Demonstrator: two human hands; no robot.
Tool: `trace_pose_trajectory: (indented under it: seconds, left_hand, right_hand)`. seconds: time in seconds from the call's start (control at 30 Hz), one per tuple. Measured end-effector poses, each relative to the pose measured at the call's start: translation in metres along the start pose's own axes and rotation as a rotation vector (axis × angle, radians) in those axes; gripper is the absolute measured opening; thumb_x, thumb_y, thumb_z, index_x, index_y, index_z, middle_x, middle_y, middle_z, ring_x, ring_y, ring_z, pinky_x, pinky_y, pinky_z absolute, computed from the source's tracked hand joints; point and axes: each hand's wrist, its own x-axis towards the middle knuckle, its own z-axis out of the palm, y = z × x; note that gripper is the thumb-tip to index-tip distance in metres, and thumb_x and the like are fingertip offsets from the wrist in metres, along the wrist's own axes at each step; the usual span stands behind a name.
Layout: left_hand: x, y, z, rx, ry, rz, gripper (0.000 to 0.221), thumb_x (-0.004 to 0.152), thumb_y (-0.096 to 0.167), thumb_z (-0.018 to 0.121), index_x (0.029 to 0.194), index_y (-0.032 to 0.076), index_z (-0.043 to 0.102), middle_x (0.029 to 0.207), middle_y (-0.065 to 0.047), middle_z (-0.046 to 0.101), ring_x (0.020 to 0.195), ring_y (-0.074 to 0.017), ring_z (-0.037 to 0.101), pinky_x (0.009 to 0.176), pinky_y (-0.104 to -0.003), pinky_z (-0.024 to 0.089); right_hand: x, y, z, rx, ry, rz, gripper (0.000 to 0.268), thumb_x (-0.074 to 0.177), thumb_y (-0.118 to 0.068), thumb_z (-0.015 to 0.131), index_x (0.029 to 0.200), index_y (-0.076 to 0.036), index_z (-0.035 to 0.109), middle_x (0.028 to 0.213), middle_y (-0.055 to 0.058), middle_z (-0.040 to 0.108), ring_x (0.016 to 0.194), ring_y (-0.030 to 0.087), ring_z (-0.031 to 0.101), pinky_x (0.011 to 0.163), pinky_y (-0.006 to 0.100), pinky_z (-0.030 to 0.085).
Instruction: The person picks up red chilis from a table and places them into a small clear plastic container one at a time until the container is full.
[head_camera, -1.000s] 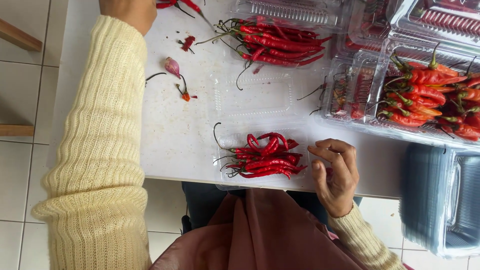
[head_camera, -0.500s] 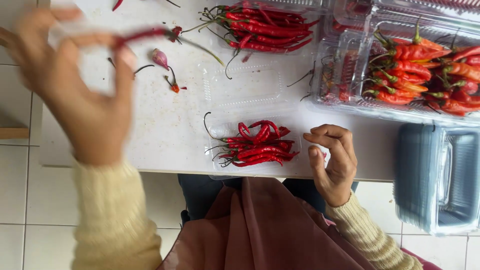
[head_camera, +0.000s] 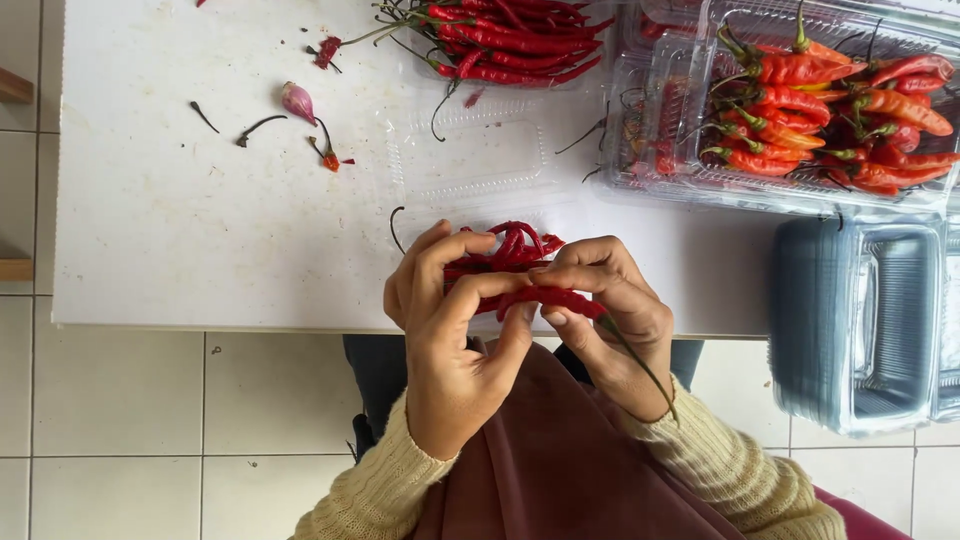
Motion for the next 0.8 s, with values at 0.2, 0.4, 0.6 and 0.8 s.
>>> trace_pose_trajectory:
  seconds: [0.2,0.4,0.6,0.8]
  left_hand:
    - [0.006,-0.006,-0.030,-0.021,-0.085,0.102,0.039,0.096,0.035,0.061,0.129,0.013,0.065,0.139,-0.011,0.053,0.141,-0.0330,0.045,0.125,-0.049,0.027]
    - [-0.002,-0.022,-0.054,-0.003,0.148,0.094,0.041,0.103,0.029,0.043,0.119,-0.001,0.066,0.142,-0.019,0.044,0.143,-0.0330,0.035,0.132,-0.055,0.025]
    - [-0.006,-0.039,-0.036,0.421,0.021,0.187,0.015,0.094,0.036,0.071,0.104,0.025,0.076,0.134,-0.010,0.059,0.134,-0.0392,0.046,0.109,-0.050,0.024]
    - [-0.006,-0.048,-0.022,0.523,0.003,0.216,0.005,0.099,0.027,0.069,0.100,0.026,0.074,0.135,-0.008,0.059,0.135,-0.0373,0.046,0.105,-0.053,0.026]
  right_hand:
    - [0.022,-0.024,-0.009,-0.260,0.052,-0.311,0.024,0.100,-0.022,0.059,0.100,0.002,0.064,0.101,0.017,0.072,0.099,0.030,0.069,0.093,0.039,0.052]
    - [0.040,-0.006,-0.005,-0.840,-0.196,-0.504,0.021,0.103,-0.016,0.071,0.124,-0.012,0.072,0.110,0.004,0.067,0.103,0.027,0.057,0.089,0.041,0.037]
    - [0.036,0.028,0.014,-0.923,-0.240,-0.558,0.017,0.105,-0.025,0.065,0.120,-0.017,0.071,0.116,0.001,0.067,0.109,0.025,0.059,0.092,0.042,0.038]
    - [0.021,0.027,-0.019,-0.825,-0.132,-0.468,0.020,0.101,-0.018,0.073,0.121,-0.016,0.070,0.121,0.001,0.069,0.112,0.025,0.059,0.094,0.041,0.033]
